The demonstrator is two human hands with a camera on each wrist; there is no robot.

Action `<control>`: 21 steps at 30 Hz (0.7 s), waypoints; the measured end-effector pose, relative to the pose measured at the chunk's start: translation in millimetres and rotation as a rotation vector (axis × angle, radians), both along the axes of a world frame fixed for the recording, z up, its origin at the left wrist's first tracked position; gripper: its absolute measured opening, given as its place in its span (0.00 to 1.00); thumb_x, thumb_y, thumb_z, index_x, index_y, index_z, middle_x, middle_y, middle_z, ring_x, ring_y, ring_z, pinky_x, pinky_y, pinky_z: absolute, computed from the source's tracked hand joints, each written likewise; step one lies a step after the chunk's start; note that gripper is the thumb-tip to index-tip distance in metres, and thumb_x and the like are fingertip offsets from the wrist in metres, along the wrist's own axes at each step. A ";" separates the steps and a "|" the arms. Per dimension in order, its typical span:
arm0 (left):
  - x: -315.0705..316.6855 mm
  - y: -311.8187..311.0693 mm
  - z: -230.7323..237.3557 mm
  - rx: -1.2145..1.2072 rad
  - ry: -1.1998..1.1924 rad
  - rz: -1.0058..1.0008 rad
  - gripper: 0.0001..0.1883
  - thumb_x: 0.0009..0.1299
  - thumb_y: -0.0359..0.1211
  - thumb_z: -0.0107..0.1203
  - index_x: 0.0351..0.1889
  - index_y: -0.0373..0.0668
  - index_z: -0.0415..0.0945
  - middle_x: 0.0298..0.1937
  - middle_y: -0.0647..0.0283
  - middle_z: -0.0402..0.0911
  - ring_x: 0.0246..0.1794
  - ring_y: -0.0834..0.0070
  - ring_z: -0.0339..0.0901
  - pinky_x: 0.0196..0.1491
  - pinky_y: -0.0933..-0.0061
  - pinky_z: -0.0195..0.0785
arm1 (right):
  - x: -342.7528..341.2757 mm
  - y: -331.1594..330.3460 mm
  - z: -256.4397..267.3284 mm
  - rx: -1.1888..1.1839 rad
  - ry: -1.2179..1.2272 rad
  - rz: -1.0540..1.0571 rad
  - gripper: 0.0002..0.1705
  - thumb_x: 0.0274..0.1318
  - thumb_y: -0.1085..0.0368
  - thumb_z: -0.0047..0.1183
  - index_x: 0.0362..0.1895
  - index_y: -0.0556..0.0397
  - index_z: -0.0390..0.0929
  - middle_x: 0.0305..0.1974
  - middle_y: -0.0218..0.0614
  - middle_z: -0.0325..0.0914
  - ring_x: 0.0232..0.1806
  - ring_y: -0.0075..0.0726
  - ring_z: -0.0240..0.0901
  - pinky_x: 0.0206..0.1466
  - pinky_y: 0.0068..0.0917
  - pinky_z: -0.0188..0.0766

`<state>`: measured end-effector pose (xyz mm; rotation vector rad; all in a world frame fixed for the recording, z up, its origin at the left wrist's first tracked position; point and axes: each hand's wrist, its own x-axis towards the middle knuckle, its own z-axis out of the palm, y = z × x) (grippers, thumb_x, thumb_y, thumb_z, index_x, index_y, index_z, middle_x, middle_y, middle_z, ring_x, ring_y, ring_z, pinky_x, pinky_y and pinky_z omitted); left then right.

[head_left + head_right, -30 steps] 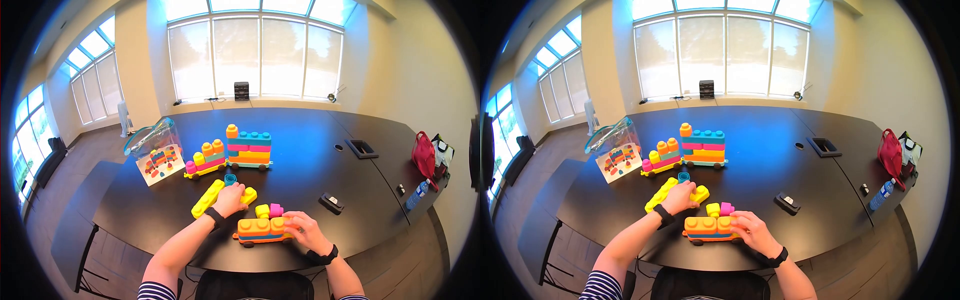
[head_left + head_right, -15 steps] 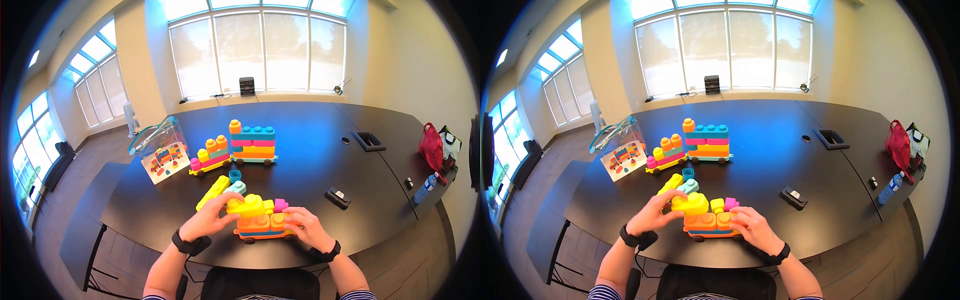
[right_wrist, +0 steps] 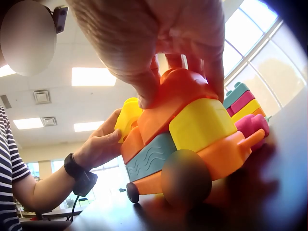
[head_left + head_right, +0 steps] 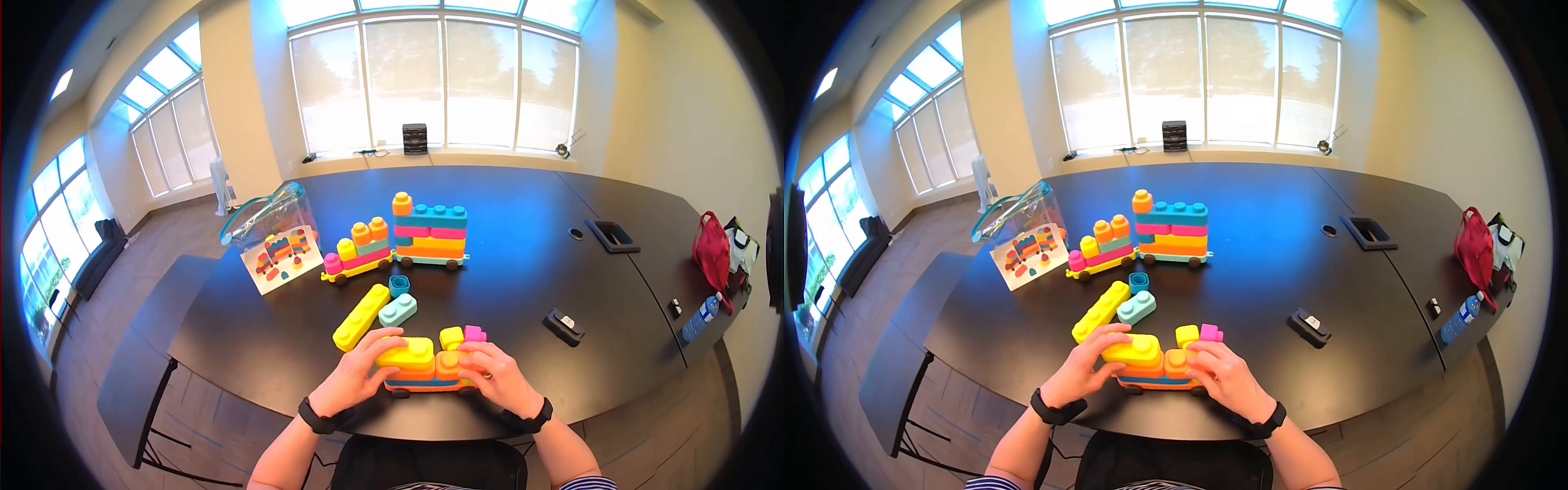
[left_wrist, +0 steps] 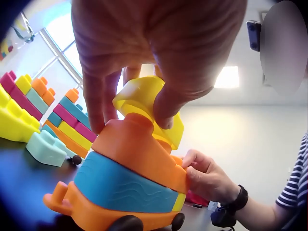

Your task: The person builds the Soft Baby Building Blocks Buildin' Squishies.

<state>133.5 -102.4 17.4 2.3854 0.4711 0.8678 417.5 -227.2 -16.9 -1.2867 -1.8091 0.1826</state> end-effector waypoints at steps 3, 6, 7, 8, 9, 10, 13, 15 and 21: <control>-2.4 -3.0 -4.8 0.071 0.021 0.056 0.29 0.70 0.24 0.68 0.69 0.46 0.73 0.77 0.54 0.70 0.72 0.48 0.74 0.68 0.58 0.76 | -5.5 3.0 1.5 0.011 -0.004 0.019 0.13 0.62 0.69 0.68 0.50 0.56 0.84 0.57 0.45 0.84 0.57 0.57 0.82 0.59 0.44 0.81; -3.5 -11.5 -0.6 0.107 0.008 0.097 0.29 0.70 0.26 0.70 0.68 0.46 0.72 0.77 0.55 0.70 0.70 0.47 0.76 0.59 0.59 0.83 | -10.6 5.6 1.4 0.028 -0.009 0.020 0.13 0.62 0.69 0.68 0.50 0.55 0.84 0.57 0.45 0.84 0.57 0.56 0.82 0.59 0.44 0.81; -4.2 -13.4 0.2 0.108 -0.003 0.107 0.29 0.70 0.27 0.70 0.68 0.47 0.72 0.77 0.55 0.71 0.69 0.47 0.77 0.56 0.60 0.85 | -12.9 6.4 1.8 0.021 0.000 0.024 0.13 0.62 0.69 0.68 0.50 0.55 0.84 0.57 0.45 0.84 0.57 0.56 0.82 0.59 0.44 0.81; -5.4 -12.3 -2.1 0.111 -0.017 0.136 0.29 0.69 0.28 0.71 0.68 0.47 0.73 0.76 0.55 0.72 0.67 0.48 0.78 0.53 0.61 0.86 | -15.6 7.1 2.2 0.013 0.009 0.027 0.13 0.62 0.69 0.68 0.49 0.55 0.84 0.57 0.45 0.84 0.57 0.56 0.82 0.58 0.44 0.81; -6.9 -10.1 -5.1 0.115 -0.031 0.166 0.29 0.69 0.28 0.72 0.67 0.47 0.73 0.76 0.56 0.72 0.65 0.48 0.80 0.50 0.62 0.86 | -18.0 8.1 2.2 0.006 0.018 0.031 0.13 0.62 0.69 0.68 0.49 0.55 0.84 0.57 0.45 0.84 0.56 0.56 0.82 0.58 0.44 0.81; -8.6 -8.4 -7.0 0.119 -0.044 0.195 0.29 0.68 0.29 0.72 0.67 0.47 0.73 0.75 0.56 0.73 0.64 0.49 0.81 0.48 0.63 0.87 | -20.1 9.6 2.3 0.012 0.010 0.037 0.13 0.62 0.69 0.68 0.49 0.55 0.84 0.57 0.45 0.84 0.56 0.56 0.82 0.58 0.44 0.81; -14.4 -9.9 -3.9 0.038 -0.016 0.193 0.30 0.64 0.28 0.76 0.64 0.45 0.75 0.71 0.52 0.78 0.66 0.46 0.80 0.66 0.55 0.78 | -23.2 13.3 1.8 0.016 -0.002 0.051 0.13 0.62 0.69 0.68 0.49 0.55 0.84 0.58 0.44 0.83 0.56 0.56 0.82 0.59 0.44 0.81; -19.8 -3.0 -7.9 0.080 -0.034 0.131 0.29 0.65 0.27 0.75 0.63 0.45 0.76 0.68 0.53 0.80 0.65 0.47 0.81 0.65 0.55 0.78 | -23.5 14.8 -0.1 -0.004 0.001 0.057 0.13 0.62 0.68 0.68 0.49 0.55 0.84 0.58 0.44 0.83 0.56 0.56 0.82 0.59 0.44 0.81; -24.1 3.2 -15.3 0.066 -0.067 0.060 0.27 0.66 0.26 0.72 0.63 0.45 0.76 0.64 0.55 0.82 0.62 0.48 0.82 0.61 0.56 0.80 | -30.6 17.6 1.1 0.002 -0.004 0.060 0.12 0.63 0.69 0.68 0.49 0.56 0.84 0.59 0.44 0.83 0.57 0.56 0.82 0.60 0.44 0.81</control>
